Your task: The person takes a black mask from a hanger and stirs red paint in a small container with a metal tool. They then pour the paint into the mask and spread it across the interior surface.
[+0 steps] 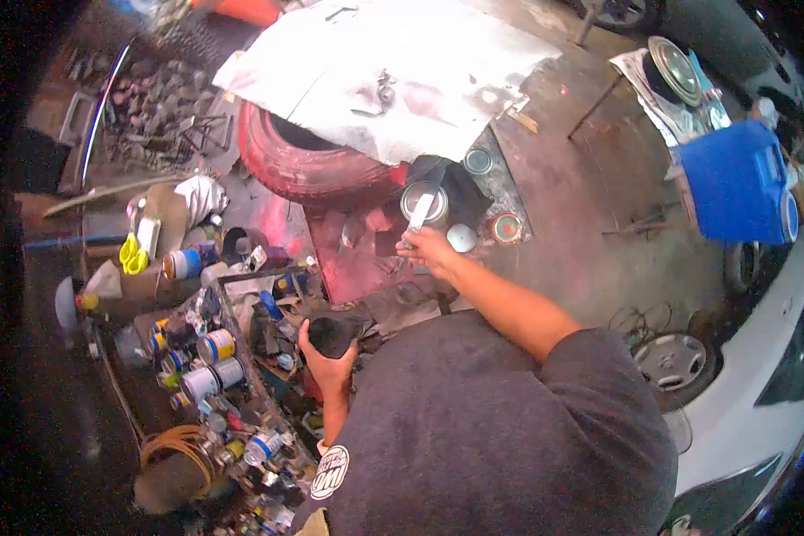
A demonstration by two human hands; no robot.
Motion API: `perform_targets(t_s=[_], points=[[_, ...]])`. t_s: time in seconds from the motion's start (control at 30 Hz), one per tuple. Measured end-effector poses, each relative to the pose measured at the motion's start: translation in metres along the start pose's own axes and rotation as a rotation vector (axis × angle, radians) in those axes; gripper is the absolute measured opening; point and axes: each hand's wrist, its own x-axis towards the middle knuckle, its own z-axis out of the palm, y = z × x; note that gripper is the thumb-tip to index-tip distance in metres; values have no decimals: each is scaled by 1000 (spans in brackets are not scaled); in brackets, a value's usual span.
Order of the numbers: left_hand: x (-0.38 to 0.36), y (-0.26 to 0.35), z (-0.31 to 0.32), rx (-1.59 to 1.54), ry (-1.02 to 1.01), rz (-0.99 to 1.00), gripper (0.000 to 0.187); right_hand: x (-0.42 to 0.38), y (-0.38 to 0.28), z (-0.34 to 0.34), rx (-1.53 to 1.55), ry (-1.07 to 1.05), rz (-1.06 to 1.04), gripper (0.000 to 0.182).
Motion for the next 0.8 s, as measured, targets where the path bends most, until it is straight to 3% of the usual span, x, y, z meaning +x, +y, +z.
perform_targets(t_s=[0.17,0.27,0.4,0.53,0.63,0.8], points=[[40,-3,-17,60,-90,119,102,-132,-7,-2,-76,-29,-142,25],[65,-9,-14,30,-180,165,100,-165,2,-16,172,67,-284,19],[88,-11,-4,18,-251,270,100,-161,22,-56,180,574,-352,15],[100,1,11,11,-277,417,102,-159,52,-94,153,760,-361,18],[101,9,20,9,-315,429,101,-161,63,-109,46,804,-227,15],[105,21,36,-16,-395,488,99,-144,83,-117,-46,808,-231,17]])
